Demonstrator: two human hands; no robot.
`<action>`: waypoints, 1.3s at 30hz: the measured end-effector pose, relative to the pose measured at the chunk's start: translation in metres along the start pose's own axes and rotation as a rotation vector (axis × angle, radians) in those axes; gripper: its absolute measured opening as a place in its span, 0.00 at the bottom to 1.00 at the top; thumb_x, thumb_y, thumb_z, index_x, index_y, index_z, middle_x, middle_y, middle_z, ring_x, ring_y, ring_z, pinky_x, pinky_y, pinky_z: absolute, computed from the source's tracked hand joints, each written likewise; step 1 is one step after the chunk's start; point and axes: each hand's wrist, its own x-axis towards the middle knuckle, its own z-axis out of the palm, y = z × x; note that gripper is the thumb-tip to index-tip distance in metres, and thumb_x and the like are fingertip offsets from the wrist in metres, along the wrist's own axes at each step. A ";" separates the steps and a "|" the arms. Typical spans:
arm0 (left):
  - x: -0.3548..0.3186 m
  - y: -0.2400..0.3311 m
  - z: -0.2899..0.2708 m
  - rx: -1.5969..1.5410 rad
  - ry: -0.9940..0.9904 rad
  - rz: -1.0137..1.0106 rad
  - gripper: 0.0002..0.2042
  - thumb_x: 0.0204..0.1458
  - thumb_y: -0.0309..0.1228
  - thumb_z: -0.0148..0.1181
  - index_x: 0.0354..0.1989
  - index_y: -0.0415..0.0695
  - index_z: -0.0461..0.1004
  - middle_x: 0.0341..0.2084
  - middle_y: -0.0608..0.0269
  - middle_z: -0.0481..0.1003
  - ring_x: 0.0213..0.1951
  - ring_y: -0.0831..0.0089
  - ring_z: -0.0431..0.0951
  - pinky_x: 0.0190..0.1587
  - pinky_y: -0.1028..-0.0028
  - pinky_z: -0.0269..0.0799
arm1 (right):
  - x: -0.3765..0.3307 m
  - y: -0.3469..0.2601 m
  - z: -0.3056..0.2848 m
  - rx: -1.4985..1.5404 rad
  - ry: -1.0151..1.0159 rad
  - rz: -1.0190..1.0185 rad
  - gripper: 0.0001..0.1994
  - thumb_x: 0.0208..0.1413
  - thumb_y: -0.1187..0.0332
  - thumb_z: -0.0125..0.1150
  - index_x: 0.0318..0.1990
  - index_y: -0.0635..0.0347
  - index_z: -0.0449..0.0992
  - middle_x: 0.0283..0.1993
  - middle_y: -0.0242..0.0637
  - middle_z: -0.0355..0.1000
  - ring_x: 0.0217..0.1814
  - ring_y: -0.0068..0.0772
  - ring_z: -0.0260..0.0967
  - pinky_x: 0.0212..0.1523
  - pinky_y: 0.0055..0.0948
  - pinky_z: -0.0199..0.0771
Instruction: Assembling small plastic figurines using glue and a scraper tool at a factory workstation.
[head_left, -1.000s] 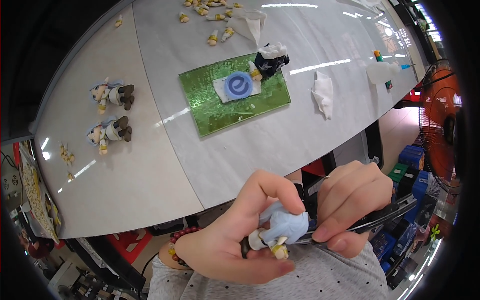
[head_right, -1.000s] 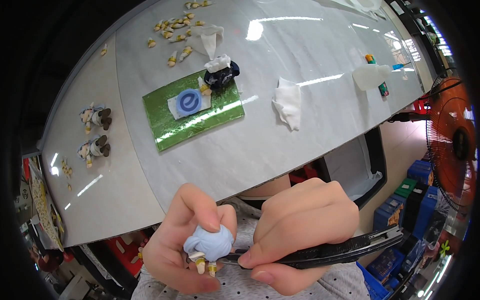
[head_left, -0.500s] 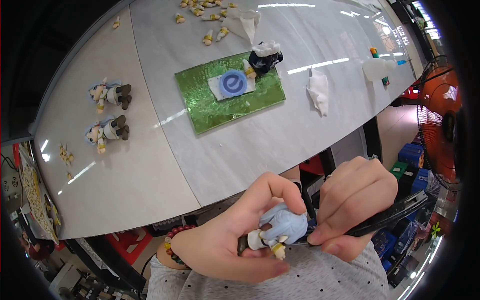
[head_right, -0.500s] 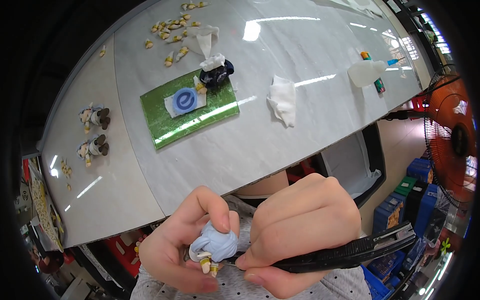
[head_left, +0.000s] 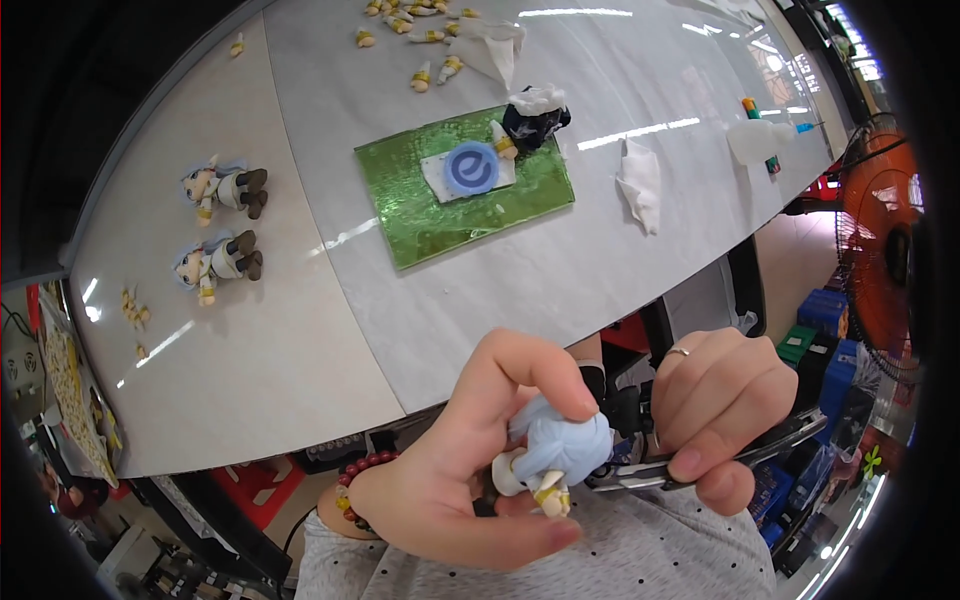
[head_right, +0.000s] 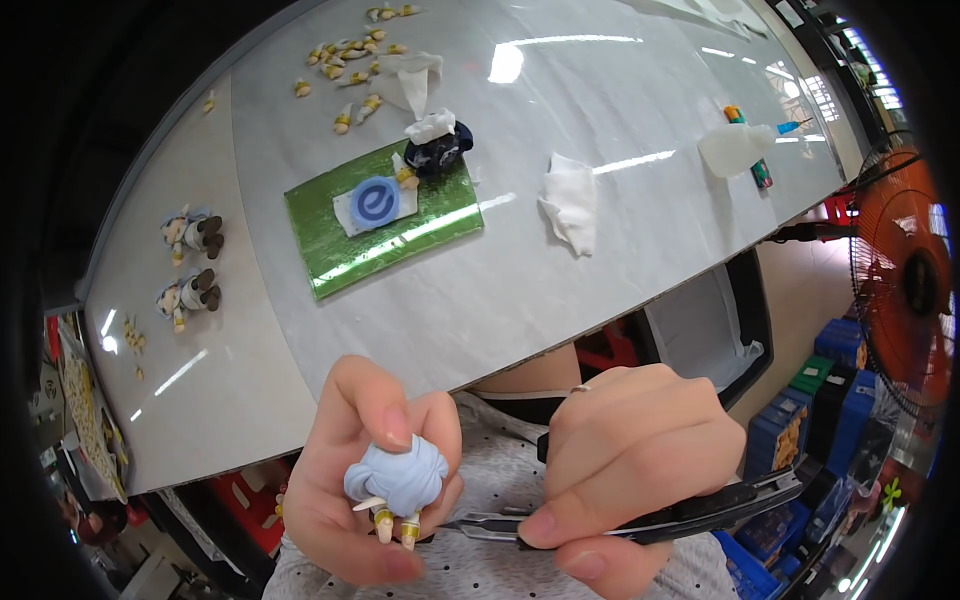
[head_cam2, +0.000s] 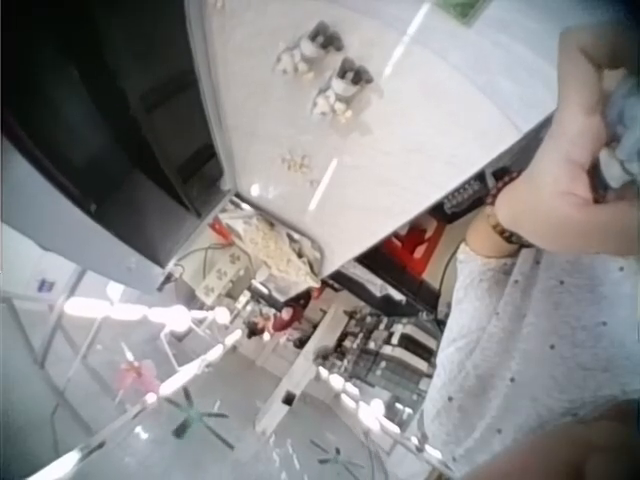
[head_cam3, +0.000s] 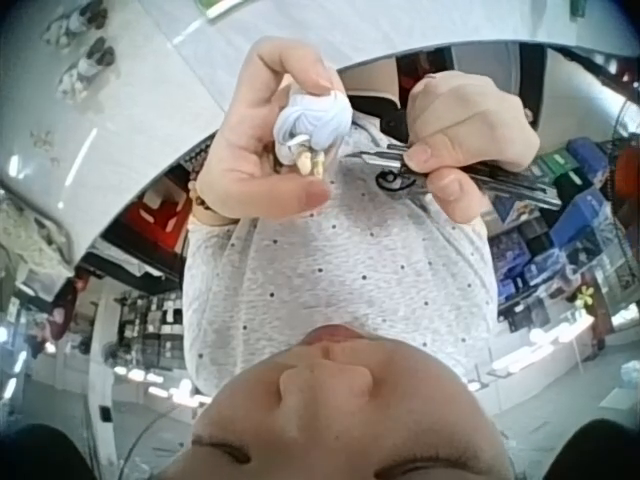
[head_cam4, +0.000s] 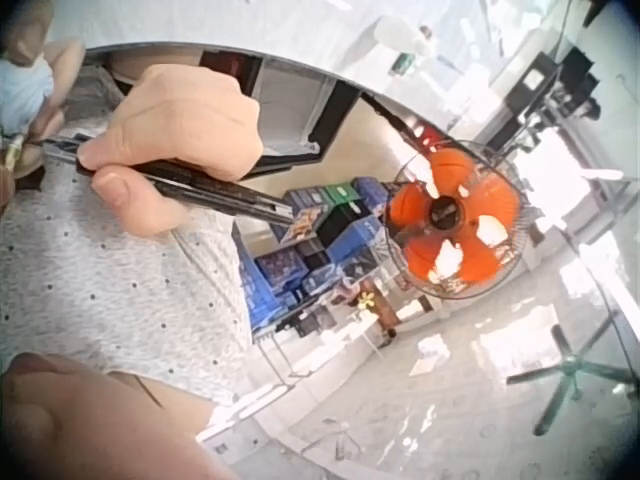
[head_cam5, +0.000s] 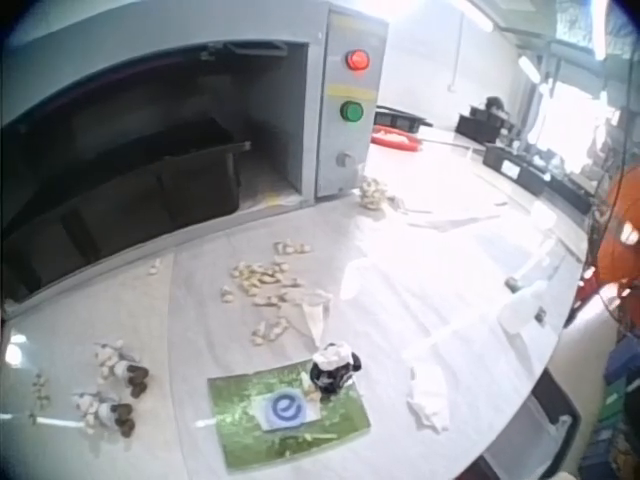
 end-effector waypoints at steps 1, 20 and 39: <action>0.000 0.000 -0.001 0.025 -0.019 -0.006 0.27 0.38 0.18 0.55 0.45 0.45 0.49 0.30 0.66 0.59 0.23 0.88 0.58 0.23 0.87 0.53 | 0.000 0.001 0.001 -0.024 -0.018 -0.001 0.10 0.43 0.68 0.61 0.20 0.65 0.71 0.16 0.36 0.66 0.10 0.21 0.59 0.11 0.15 0.58; 0.003 -0.004 -0.002 -0.065 -0.015 0.125 0.34 0.27 0.11 0.57 0.44 0.53 0.51 0.36 0.47 0.55 0.15 0.78 0.58 0.15 0.82 0.52 | 0.005 0.000 -0.036 -1.064 0.544 -0.141 0.09 0.48 0.68 0.56 0.31 0.66 0.70 0.21 0.32 0.64 0.18 0.18 0.58 0.18 0.17 0.56; 0.001 -0.006 0.009 0.107 0.002 0.388 0.31 0.35 0.12 0.53 0.47 0.49 0.46 0.40 0.50 0.52 0.31 0.75 0.64 0.28 0.81 0.60 | -0.003 -0.007 -0.010 -0.720 0.100 -0.007 0.10 0.29 0.76 0.57 0.26 0.61 0.74 0.25 0.35 0.64 0.24 0.27 0.59 0.23 0.19 0.56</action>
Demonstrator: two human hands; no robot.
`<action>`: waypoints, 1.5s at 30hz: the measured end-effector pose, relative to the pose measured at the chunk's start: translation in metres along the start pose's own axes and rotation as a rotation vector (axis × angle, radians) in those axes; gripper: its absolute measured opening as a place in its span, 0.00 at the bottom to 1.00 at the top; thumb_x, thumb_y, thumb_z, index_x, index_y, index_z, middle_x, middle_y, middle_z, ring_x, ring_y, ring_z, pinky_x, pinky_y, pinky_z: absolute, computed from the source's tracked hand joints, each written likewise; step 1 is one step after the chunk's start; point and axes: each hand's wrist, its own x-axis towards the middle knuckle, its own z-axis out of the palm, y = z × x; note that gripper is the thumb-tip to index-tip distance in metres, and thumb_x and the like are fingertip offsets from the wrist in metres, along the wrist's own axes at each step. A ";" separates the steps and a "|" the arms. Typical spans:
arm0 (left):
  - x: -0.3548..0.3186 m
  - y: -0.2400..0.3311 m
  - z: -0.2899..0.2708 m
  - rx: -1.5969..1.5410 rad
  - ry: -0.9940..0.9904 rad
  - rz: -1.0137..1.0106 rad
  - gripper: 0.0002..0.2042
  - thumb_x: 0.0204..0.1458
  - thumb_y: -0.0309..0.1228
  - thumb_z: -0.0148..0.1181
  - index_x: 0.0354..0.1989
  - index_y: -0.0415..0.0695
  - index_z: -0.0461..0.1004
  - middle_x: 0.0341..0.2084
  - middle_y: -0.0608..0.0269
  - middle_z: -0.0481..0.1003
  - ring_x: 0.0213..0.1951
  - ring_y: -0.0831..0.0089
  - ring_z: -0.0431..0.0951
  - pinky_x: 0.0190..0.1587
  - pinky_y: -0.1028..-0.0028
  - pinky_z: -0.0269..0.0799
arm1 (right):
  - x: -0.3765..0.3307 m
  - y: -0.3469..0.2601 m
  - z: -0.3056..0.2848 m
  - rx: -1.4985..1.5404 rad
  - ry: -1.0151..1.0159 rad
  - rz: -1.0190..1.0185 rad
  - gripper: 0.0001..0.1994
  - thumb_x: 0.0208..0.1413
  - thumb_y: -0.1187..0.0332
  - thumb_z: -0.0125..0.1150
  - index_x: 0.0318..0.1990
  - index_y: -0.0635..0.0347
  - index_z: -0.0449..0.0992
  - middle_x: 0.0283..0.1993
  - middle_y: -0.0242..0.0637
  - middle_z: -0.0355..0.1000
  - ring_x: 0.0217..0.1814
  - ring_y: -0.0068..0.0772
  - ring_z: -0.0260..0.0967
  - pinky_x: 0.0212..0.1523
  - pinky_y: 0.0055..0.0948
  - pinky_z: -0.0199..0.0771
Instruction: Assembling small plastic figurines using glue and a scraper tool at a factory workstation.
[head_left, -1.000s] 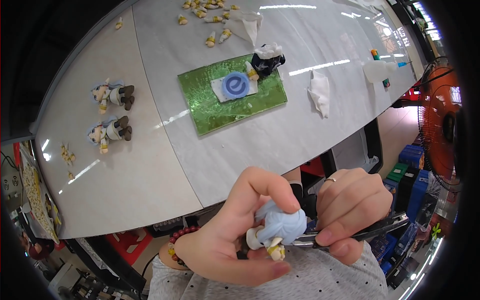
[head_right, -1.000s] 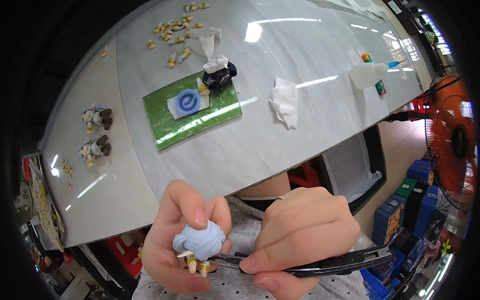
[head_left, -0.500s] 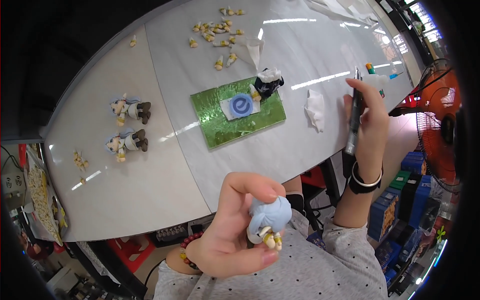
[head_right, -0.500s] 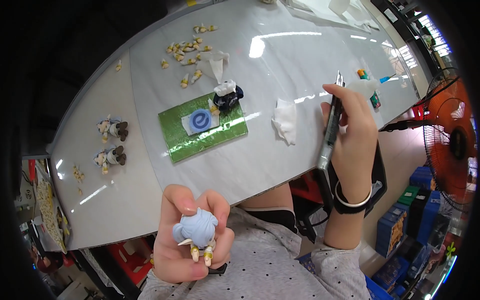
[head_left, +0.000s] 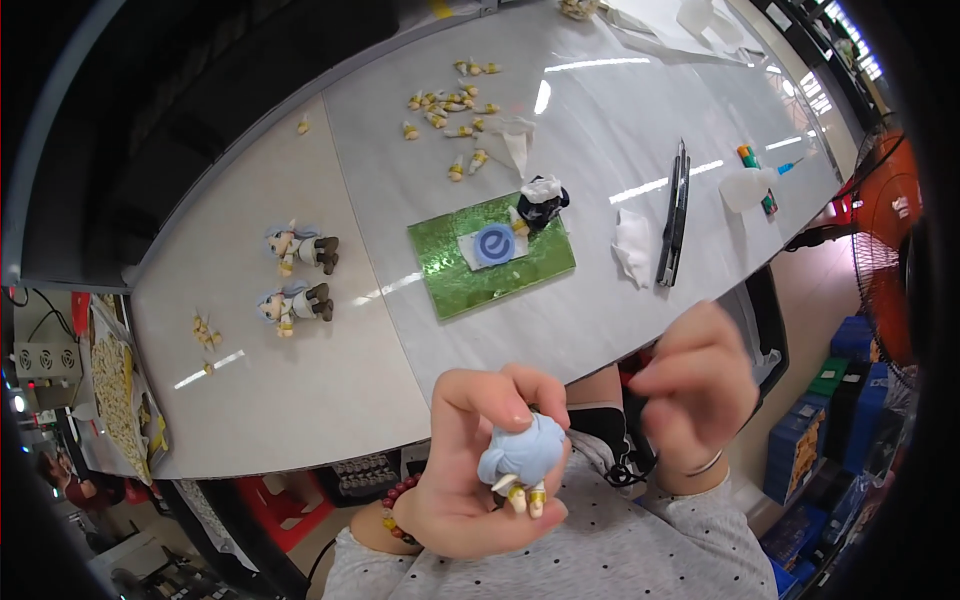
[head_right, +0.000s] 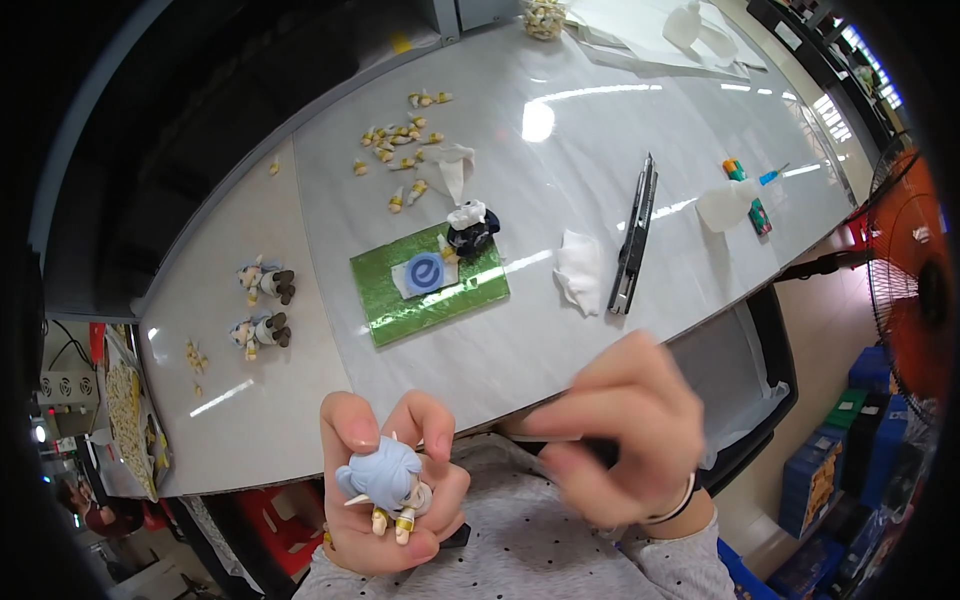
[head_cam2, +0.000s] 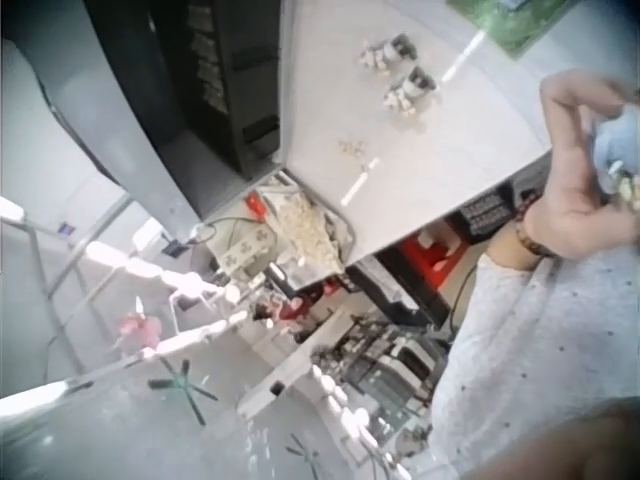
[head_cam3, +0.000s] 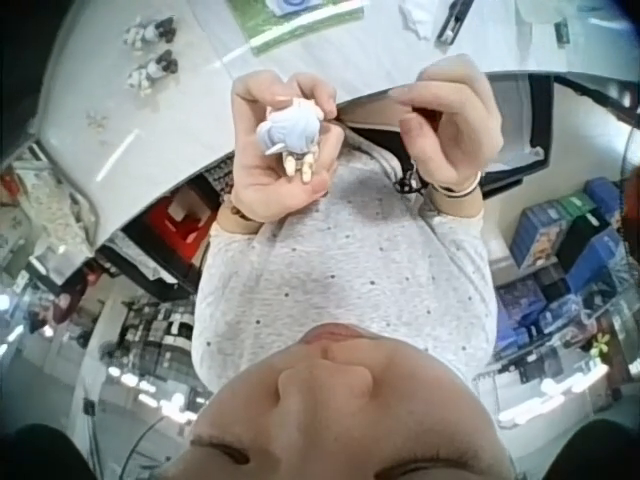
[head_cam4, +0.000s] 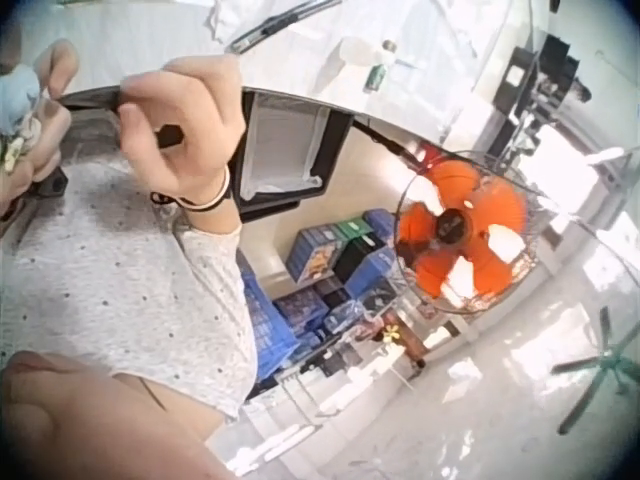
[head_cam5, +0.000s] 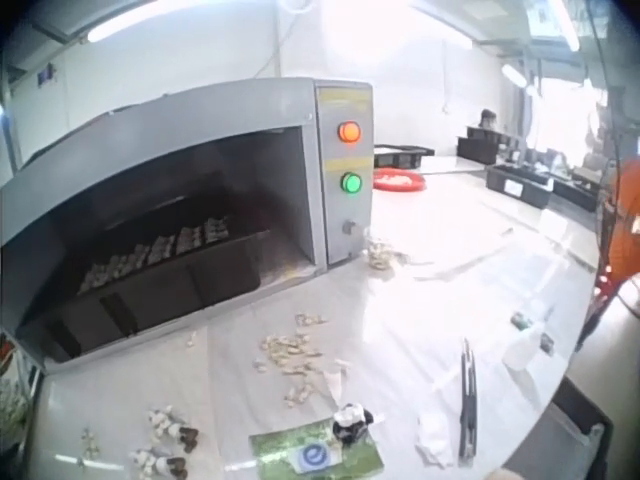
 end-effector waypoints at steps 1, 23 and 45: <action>0.001 -0.001 0.001 0.064 -0.011 0.017 0.32 0.34 0.13 0.53 0.47 0.48 0.46 0.41 0.49 0.52 0.34 0.73 0.64 0.30 0.81 0.61 | 0.004 -0.007 0.004 0.111 -0.131 0.032 0.12 0.28 0.74 0.61 0.27 0.60 0.74 0.25 0.33 0.64 0.26 0.27 0.60 0.24 0.20 0.58; -0.016 0.088 -0.028 2.239 0.357 -0.281 0.20 0.42 0.30 0.51 0.47 0.37 0.62 0.45 0.48 0.61 0.48 0.55 0.61 0.48 0.66 0.57 | -0.140 0.224 -0.192 -0.537 0.468 0.827 0.10 0.40 0.67 0.60 0.29 0.63 0.73 0.26 0.36 0.71 0.31 0.24 0.68 0.32 0.23 0.66; -0.064 0.110 -0.023 0.396 0.124 0.144 0.12 0.41 0.32 0.58 0.33 0.43 0.65 0.31 0.60 0.63 0.26 0.70 0.63 0.35 0.68 0.64 | -0.092 0.296 -0.130 -0.626 0.859 0.526 0.11 0.39 0.67 0.56 0.32 0.60 0.73 0.33 0.47 0.68 0.37 0.47 0.66 0.38 0.36 0.67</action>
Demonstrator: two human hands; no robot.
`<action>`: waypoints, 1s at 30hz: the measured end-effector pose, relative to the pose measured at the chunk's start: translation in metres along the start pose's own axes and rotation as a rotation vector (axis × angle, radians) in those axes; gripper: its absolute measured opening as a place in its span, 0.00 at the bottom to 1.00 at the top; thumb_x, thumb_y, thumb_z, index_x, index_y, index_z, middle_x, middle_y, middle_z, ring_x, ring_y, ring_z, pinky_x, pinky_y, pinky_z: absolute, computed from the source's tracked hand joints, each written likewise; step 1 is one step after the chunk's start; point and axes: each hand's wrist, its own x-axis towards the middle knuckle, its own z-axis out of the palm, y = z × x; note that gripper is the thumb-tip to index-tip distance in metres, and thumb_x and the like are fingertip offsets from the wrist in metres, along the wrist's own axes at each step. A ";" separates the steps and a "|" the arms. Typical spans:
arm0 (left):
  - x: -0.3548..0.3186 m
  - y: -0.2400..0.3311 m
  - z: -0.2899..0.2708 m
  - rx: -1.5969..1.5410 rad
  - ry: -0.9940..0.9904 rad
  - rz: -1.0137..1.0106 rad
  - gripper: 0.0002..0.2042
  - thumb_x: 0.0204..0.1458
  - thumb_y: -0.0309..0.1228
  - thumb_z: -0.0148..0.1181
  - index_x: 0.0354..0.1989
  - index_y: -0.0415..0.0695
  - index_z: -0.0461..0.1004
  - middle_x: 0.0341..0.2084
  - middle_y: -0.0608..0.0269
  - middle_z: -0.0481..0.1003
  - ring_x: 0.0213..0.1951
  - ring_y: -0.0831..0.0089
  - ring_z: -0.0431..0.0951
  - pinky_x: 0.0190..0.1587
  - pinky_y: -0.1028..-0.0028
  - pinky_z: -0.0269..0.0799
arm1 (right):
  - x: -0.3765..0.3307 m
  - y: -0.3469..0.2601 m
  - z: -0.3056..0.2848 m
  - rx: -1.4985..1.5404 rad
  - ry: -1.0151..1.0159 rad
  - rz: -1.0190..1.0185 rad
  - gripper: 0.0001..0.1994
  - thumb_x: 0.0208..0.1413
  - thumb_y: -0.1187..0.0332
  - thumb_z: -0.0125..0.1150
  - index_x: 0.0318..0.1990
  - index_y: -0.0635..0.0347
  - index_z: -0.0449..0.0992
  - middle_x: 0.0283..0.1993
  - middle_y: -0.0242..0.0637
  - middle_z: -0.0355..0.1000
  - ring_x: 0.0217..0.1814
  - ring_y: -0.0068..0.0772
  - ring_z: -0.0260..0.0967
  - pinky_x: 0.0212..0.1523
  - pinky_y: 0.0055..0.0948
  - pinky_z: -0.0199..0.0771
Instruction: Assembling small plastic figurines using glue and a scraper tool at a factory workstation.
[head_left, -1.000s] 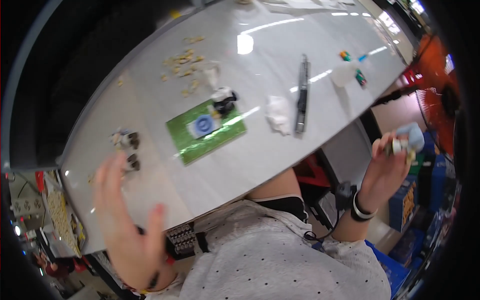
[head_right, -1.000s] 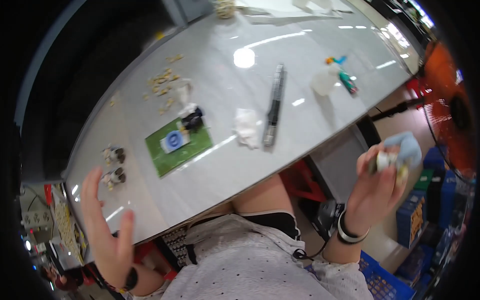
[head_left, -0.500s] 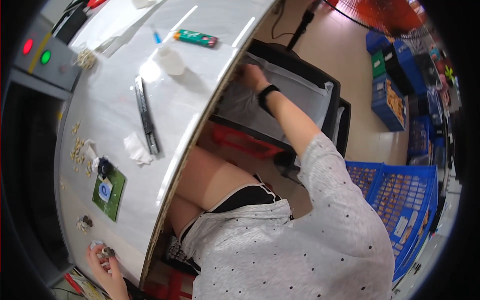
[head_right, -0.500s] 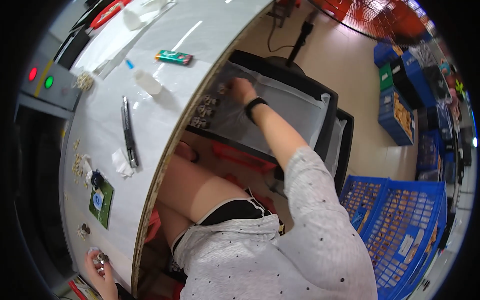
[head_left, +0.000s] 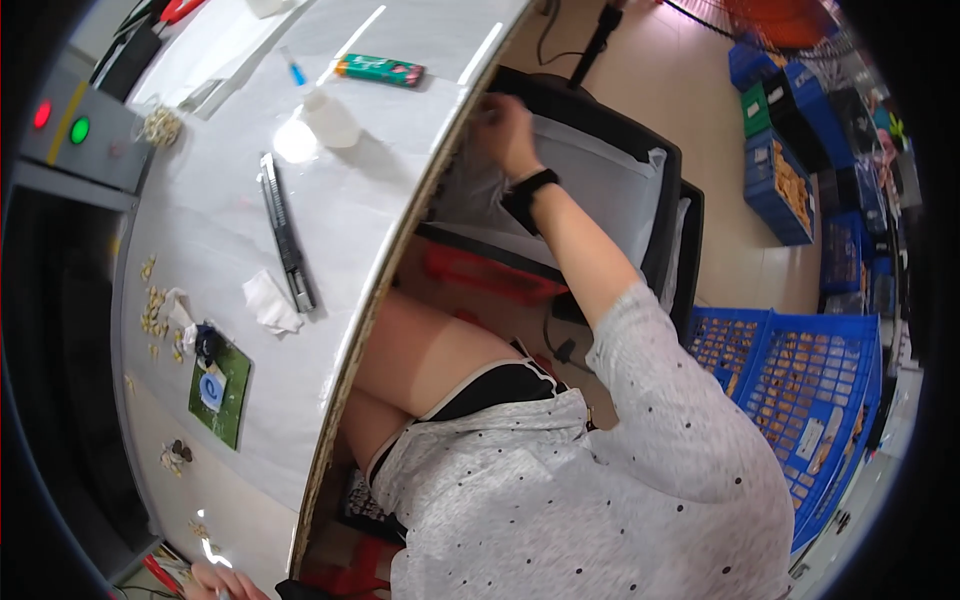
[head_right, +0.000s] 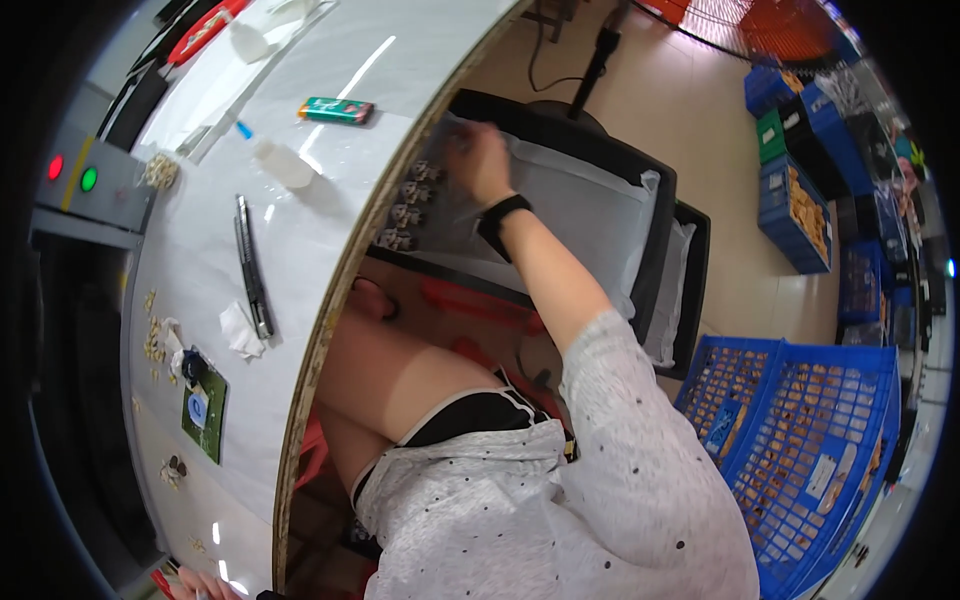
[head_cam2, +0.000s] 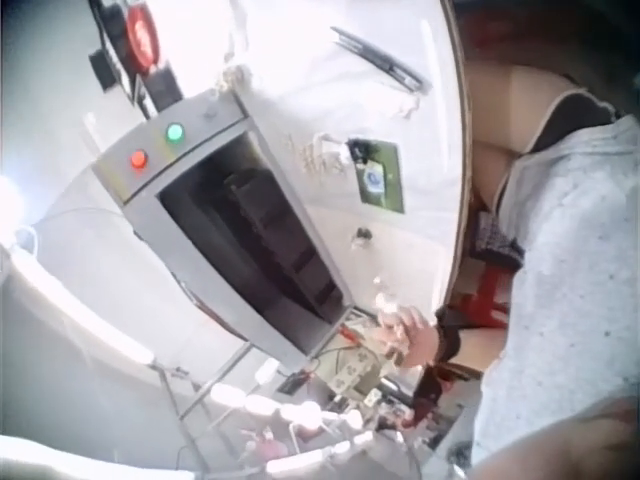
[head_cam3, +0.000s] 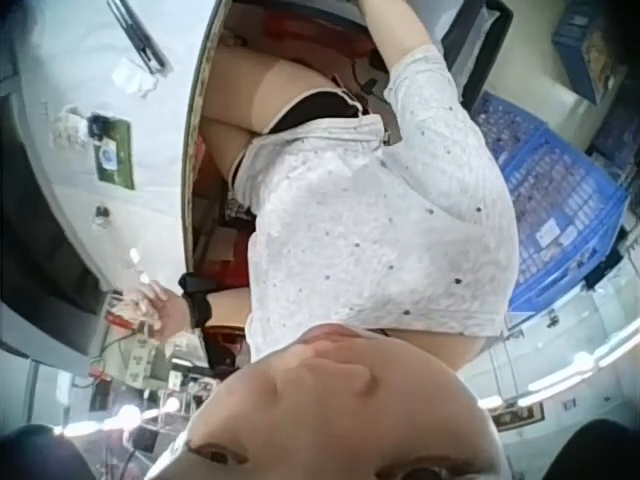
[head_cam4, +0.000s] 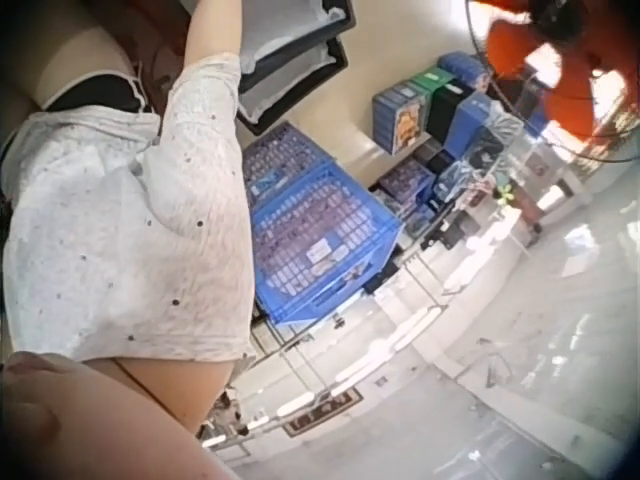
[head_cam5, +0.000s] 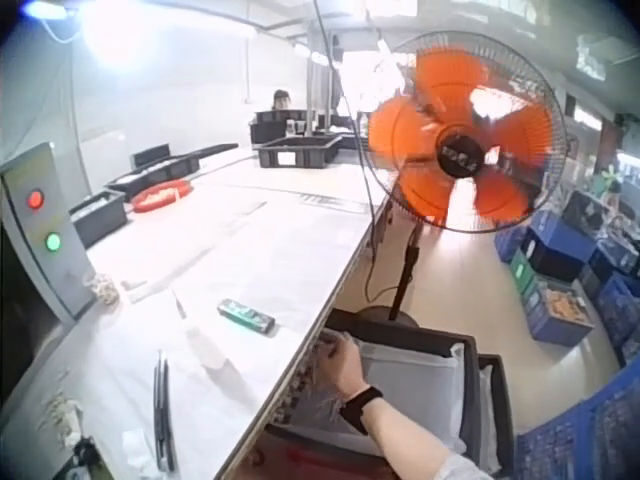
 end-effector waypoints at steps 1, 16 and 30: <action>-0.001 -0.002 0.002 -0.003 0.019 0.013 0.12 0.41 0.32 0.58 0.33 0.43 0.65 0.31 0.60 0.63 0.26 0.70 0.63 0.35 0.68 0.64 | 0.002 -0.021 -0.021 0.129 0.187 0.002 0.07 0.42 0.70 0.56 0.30 0.61 0.73 0.28 0.42 0.69 0.30 0.37 0.68 0.32 0.29 0.67; 0.033 -0.100 0.061 0.058 -0.038 -0.444 0.14 0.34 0.30 0.63 0.27 0.38 0.65 0.21 0.65 0.66 0.19 0.82 0.59 0.21 0.83 0.51 | -0.021 -0.237 -0.052 0.463 -0.558 -0.182 0.12 0.40 0.65 0.61 0.28 0.66 0.73 0.26 0.36 0.71 0.30 0.24 0.66 0.32 0.22 0.64; 0.051 -0.099 0.059 0.114 0.071 -0.235 0.28 0.32 0.32 0.69 0.44 0.35 0.65 0.35 0.63 0.59 0.37 0.78 0.62 0.40 0.82 0.59 | -0.138 -0.303 -0.079 1.588 -1.367 0.524 0.14 0.49 0.64 0.53 0.35 0.68 0.63 0.38 0.51 0.64 0.33 0.31 0.67 0.37 0.29 0.69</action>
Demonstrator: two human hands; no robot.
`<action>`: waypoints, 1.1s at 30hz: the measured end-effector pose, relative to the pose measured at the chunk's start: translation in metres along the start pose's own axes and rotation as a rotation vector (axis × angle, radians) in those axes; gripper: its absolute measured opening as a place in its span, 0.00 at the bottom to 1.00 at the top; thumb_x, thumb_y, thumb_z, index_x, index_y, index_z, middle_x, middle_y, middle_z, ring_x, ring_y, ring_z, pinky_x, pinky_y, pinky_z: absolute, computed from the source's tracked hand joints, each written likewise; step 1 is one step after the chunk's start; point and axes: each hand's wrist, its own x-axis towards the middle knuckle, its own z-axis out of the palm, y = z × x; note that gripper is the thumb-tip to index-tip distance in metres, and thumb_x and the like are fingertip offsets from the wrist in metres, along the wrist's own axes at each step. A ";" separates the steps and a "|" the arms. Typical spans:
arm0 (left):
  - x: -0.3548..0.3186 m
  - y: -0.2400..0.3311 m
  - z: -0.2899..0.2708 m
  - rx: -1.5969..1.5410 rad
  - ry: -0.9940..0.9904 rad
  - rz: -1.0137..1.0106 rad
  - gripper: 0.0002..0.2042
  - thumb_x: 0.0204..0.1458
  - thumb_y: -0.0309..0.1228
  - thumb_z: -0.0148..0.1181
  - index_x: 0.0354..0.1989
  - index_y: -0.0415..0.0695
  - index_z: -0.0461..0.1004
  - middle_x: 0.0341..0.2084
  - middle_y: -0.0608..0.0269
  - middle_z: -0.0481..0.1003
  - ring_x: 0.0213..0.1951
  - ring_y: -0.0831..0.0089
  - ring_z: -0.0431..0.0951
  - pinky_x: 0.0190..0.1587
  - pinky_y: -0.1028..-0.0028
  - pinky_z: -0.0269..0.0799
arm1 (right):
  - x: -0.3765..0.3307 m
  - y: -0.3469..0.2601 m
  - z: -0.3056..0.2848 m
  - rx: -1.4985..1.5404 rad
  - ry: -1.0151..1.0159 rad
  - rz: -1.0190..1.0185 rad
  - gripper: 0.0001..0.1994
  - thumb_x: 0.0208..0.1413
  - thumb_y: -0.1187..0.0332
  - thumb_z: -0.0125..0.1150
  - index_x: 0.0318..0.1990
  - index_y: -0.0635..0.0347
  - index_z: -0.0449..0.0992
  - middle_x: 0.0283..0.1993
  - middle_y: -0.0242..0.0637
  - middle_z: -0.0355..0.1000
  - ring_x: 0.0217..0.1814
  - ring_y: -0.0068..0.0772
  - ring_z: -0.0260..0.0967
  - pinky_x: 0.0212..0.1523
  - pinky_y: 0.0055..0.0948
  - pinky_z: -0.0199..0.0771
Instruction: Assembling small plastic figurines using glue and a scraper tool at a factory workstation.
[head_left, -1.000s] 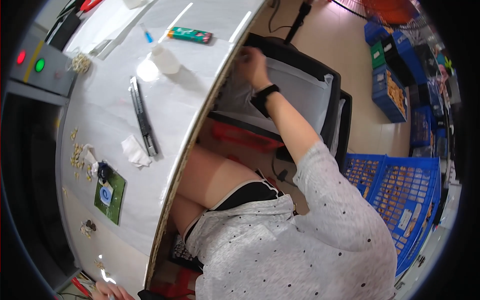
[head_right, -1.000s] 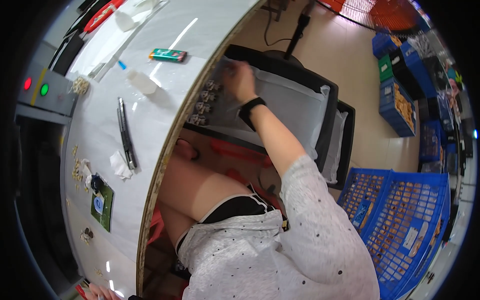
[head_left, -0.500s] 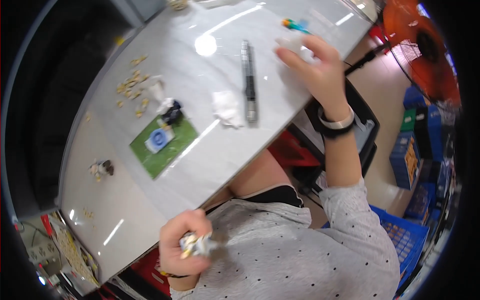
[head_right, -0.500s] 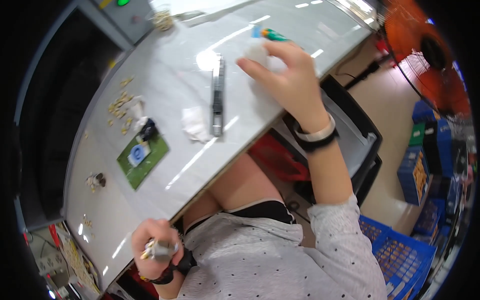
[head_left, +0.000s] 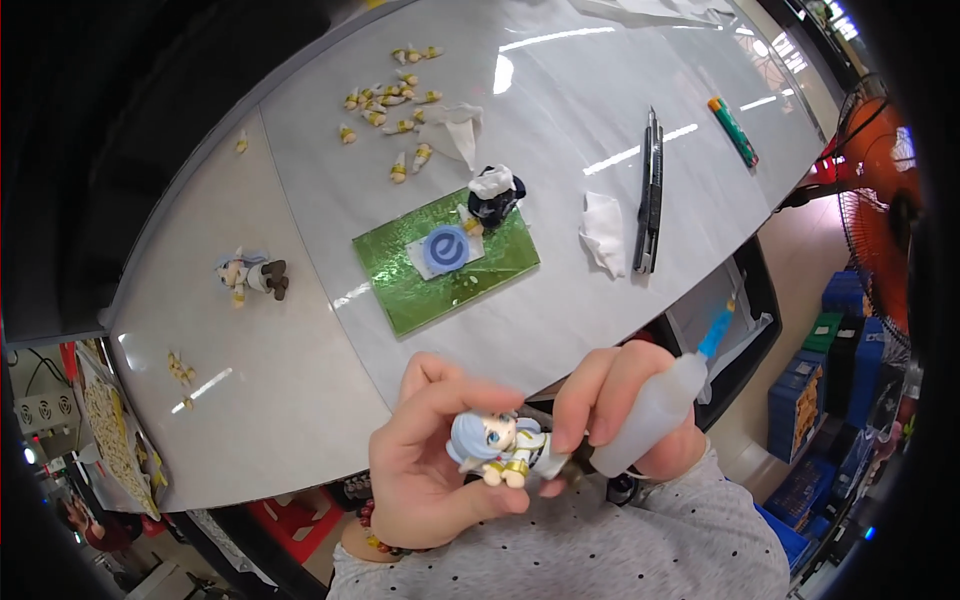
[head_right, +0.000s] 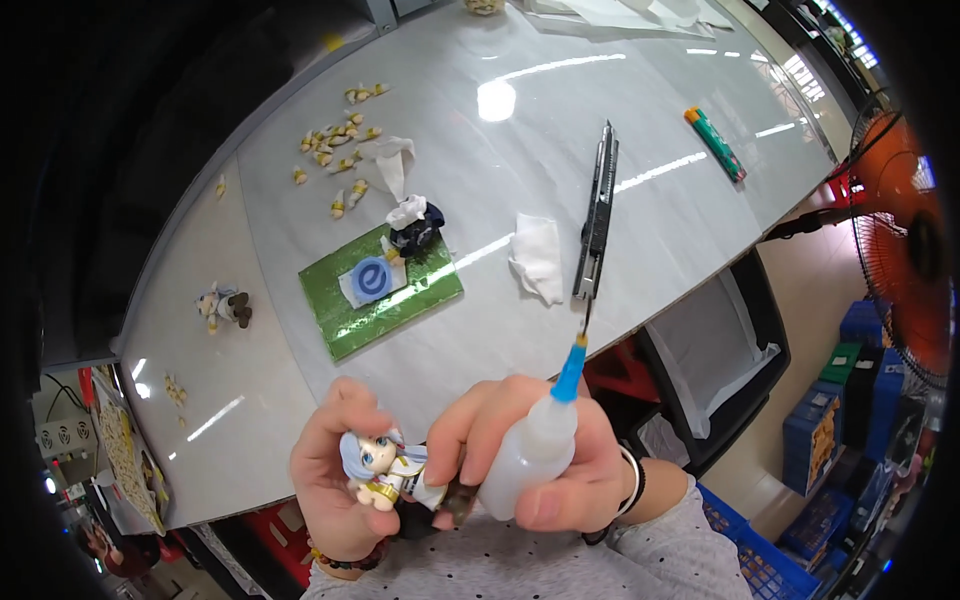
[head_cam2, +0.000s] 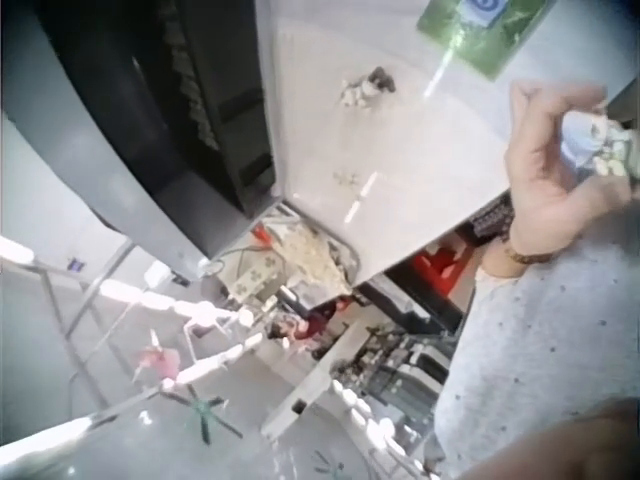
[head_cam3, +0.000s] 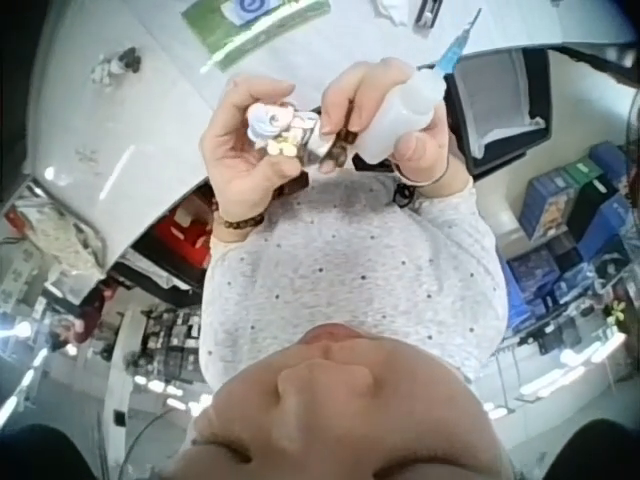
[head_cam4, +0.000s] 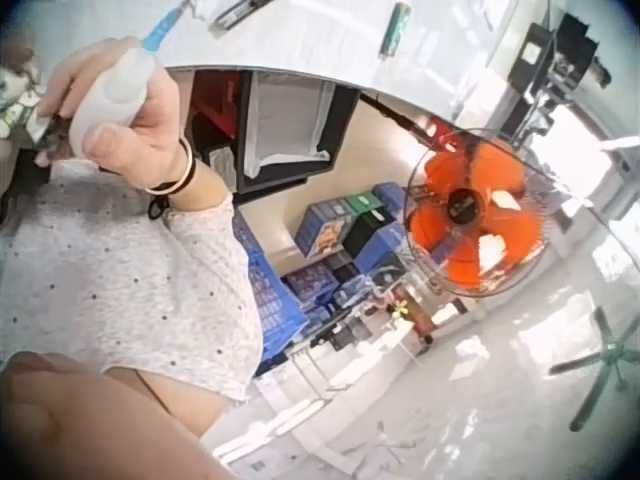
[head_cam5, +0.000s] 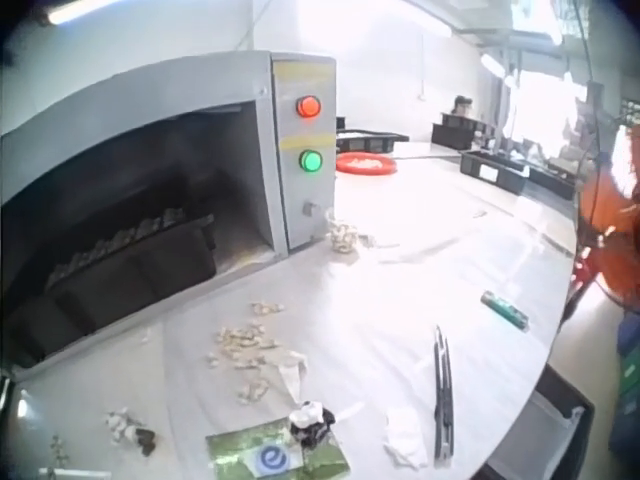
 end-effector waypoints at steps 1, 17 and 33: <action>0.000 -0.001 0.003 -0.005 0.007 0.001 0.28 0.32 0.32 0.69 0.44 0.35 0.65 0.35 0.63 0.59 0.37 0.78 0.62 0.40 0.82 0.59 | 0.002 0.004 0.002 -0.009 -0.014 -0.058 0.13 0.49 0.65 0.53 0.36 0.67 0.63 0.38 0.51 0.64 0.35 0.33 0.67 0.39 0.31 0.68; 0.000 -0.012 -0.005 0.339 -0.132 0.206 0.32 0.46 0.31 0.57 0.55 0.33 0.47 0.41 0.52 0.63 0.37 0.70 0.68 0.40 0.74 0.64 | 0.012 0.000 0.003 -0.156 0.046 0.078 0.14 0.46 0.65 0.57 0.35 0.68 0.66 0.34 0.45 0.67 0.38 0.33 0.65 0.42 0.29 0.63; 0.001 -0.010 0.003 -0.731 -0.064 -0.010 0.27 0.44 0.27 0.56 0.51 0.46 0.48 0.40 0.53 0.59 0.21 0.77 0.64 0.23 0.77 0.61 | 0.007 0.001 -0.003 -0.342 0.254 -0.420 0.18 0.48 0.57 0.56 0.39 0.58 0.60 0.22 0.27 0.55 0.24 0.19 0.50 0.21 0.16 0.49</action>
